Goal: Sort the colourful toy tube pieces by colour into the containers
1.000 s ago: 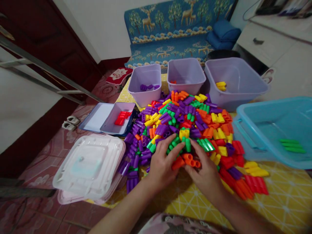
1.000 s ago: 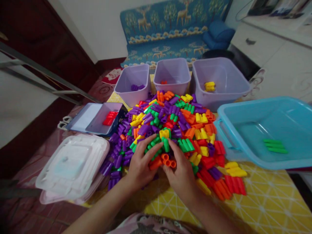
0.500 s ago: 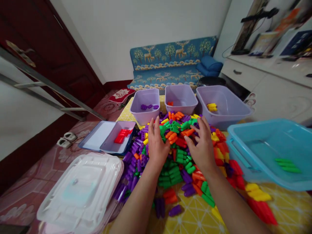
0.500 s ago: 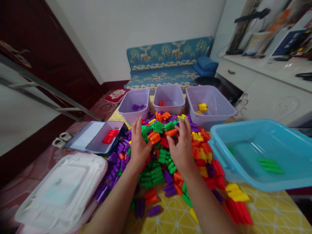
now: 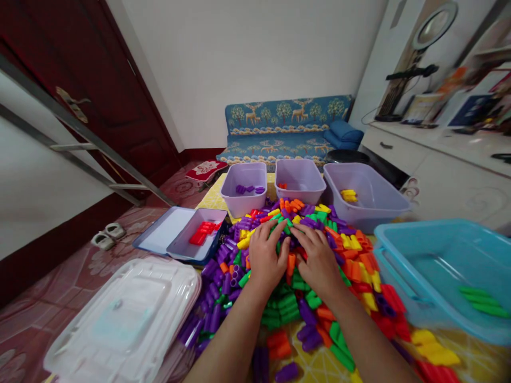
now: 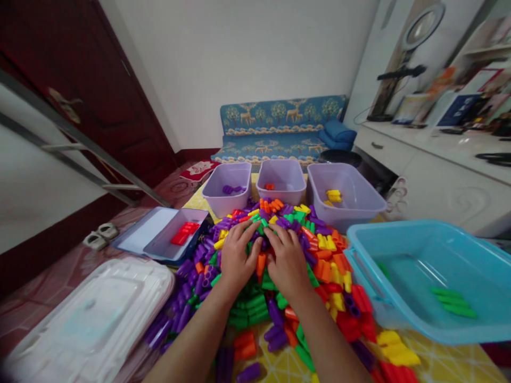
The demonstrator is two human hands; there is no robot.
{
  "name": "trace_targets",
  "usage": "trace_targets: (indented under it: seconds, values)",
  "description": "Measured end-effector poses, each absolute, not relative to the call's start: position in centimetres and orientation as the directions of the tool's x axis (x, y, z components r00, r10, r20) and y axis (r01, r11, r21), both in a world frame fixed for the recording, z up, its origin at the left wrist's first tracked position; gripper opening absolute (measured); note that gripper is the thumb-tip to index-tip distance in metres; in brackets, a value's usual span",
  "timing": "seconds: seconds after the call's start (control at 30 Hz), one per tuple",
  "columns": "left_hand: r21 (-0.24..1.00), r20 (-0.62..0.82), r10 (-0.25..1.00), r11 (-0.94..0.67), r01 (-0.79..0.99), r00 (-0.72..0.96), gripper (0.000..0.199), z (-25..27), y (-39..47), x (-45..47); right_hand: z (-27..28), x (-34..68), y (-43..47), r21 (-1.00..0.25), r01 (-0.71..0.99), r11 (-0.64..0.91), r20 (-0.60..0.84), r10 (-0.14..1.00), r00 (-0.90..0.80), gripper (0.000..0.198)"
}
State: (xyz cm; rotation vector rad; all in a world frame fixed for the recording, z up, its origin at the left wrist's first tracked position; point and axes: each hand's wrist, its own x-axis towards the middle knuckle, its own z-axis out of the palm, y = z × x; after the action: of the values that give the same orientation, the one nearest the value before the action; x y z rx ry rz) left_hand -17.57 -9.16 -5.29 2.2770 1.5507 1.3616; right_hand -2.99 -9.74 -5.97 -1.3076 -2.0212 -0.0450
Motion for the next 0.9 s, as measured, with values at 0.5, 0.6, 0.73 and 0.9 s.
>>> trace_targets:
  seconds: [0.5,0.6,0.73,0.9]
  values:
    - [0.609,0.661,0.750,-0.558,0.563,0.027,0.017,-5.5,-9.5,-17.6,-5.2,-3.1,-10.3,-0.342,0.816,0.465,0.613,0.769,-0.181,0.049]
    - [0.616,0.655,0.755,-0.557,0.557,0.030,0.017,-5.5,-9.5,-17.7,-5.0,-3.0,-10.3,-0.340,0.819,0.462,0.616,0.768,-0.177,0.038]
    - [0.616,0.661,0.750,-0.567,0.547,0.034,0.021,-5.6,-9.5,-17.7,-4.5,-2.7,-10.5,-0.366,0.813,0.453,0.664,0.739,-0.113,0.023]
    - [0.597,0.662,0.748,-0.558,0.577,0.039,0.020,-5.9,-9.4,-17.8,-3.5,-1.2,-10.8,-0.632,0.652,0.418,0.669,0.718,0.189,0.024]
